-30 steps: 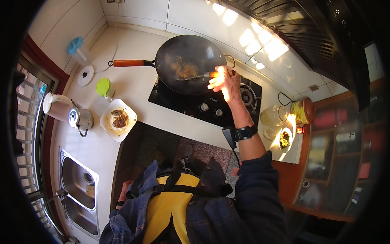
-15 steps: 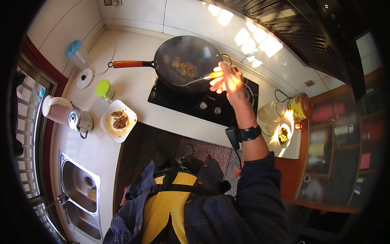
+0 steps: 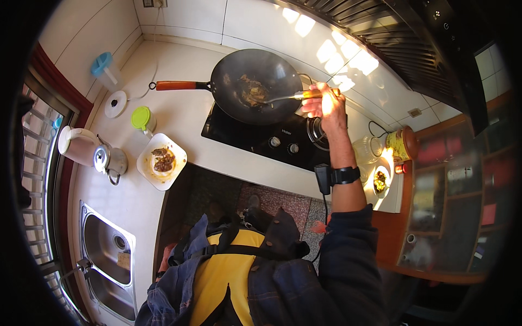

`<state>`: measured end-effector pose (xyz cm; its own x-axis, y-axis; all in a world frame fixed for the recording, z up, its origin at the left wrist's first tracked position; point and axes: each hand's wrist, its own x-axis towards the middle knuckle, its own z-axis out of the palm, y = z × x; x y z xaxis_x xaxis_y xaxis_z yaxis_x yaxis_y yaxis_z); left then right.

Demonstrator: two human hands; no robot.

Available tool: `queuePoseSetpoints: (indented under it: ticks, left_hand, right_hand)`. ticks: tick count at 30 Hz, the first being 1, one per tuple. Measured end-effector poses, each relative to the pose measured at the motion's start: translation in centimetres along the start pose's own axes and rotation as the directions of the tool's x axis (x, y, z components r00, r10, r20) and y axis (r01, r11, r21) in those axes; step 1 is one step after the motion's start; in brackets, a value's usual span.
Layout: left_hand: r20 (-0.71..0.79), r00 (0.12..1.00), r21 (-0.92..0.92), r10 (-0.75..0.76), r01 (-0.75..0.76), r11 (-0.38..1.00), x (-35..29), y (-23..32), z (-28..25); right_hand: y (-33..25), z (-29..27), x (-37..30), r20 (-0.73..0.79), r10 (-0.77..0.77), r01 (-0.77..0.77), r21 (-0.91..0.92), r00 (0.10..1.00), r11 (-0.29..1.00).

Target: The person stirs food in a wok on a gas stove, transfers portions into a white bowl, adds ingredients from a plastic bag, and washes hands at the sink. The person continues stirring and serving the cooked food into the bowl.

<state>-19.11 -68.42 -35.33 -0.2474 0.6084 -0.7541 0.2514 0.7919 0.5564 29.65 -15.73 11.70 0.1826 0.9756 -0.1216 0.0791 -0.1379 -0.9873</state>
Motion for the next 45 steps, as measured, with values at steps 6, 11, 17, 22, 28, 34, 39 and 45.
queuePoseSetpoints:
  ticks: [6,11,17,22,28,34,39,45]
  left_hand:
    - [0.009,0.995,0.165,-0.096,0.093,0.982,0.4,-1.4,-0.2]
    - [0.049,0.998,0.114,0.042,-0.047,0.992,0.4,0.4,-1.0]
    - [-0.015,0.999,0.130,0.043,-0.041,0.991,0.4,0.5,-0.1]
    - [0.052,0.995,0.159,0.083,-0.090,0.983,-0.1,-0.3,0.2]
    - [0.032,0.997,0.015,-0.069,0.069,0.998,-1.1,-0.9,-0.1]
    - [0.040,0.999,0.151,-0.005,-0.001,0.989,-0.4,-1.0,0.0]
    - [0.074,0.995,0.178,-0.073,0.058,0.982,0.2,-0.3,0.0]
    - [0.022,0.998,0.103,-0.051,0.049,0.994,-0.4,1.0,-0.2]
  right_hand:
    - [-1.6,0.4,0.6,0.138,-0.044,0.087,-0.323,0.989,0.942]
    - [1.0,4.9,1.8,0.019,-0.052,0.055,-0.168,0.998,0.984]
    - [-2.5,7.0,1.0,0.215,-0.170,0.242,-0.373,0.962,0.896]
    - [-1.4,8.2,2.1,0.191,-0.207,0.251,-0.242,0.959,0.937]
    - [0.7,7.6,3.1,0.283,-0.142,0.223,-0.280,0.949,0.934]
    - [-0.3,5.6,3.9,0.168,-0.127,0.175,-0.313,0.978,0.934]
    - [1.4,5.7,4.2,0.146,-0.218,0.243,-0.185,0.965,0.952]
    - [1.7,5.3,3.9,0.135,-0.120,0.147,-0.212,0.984,0.966]
